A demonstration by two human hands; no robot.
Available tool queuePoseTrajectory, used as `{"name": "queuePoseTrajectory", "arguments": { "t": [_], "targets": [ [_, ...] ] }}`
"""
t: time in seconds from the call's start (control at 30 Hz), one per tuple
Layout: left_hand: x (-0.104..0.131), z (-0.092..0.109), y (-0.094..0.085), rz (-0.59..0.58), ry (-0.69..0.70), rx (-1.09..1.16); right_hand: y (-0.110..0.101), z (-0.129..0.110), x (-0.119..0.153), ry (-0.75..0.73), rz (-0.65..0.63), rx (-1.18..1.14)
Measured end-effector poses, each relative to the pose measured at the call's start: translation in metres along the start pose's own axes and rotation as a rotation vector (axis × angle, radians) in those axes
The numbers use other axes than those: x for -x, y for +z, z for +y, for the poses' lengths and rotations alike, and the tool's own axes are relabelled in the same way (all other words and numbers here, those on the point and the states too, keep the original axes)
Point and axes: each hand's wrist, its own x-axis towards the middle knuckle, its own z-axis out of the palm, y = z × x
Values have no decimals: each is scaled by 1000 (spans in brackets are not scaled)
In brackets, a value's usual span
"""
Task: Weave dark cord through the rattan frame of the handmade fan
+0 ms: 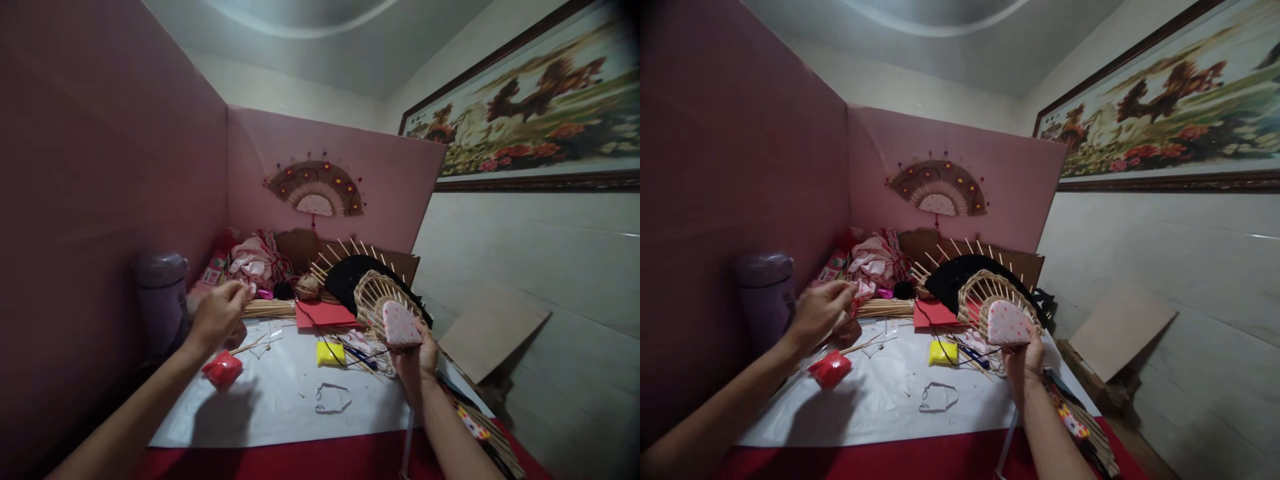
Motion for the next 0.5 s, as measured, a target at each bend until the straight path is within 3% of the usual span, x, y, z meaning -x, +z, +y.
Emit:
{"name": "queuePoseTrajectory", "arguments": {
  "t": [0.1, 0.17, 0.27, 0.5],
  "targets": [
    [-3, -19, 25, -278, 153, -427, -1, 0, 0, 0, -2, -30],
    [-5, -26, 42, -369, 218, -600, -1, -2, -1, -7, -19, -50],
    [-10, -32, 68, -396, 365, -746, -1, -5, -3, -21, -28, -66],
    [-20, -37, 112, -425, 411, -770, -4, -5, -8, -46, -57, -60]
  ]
}}
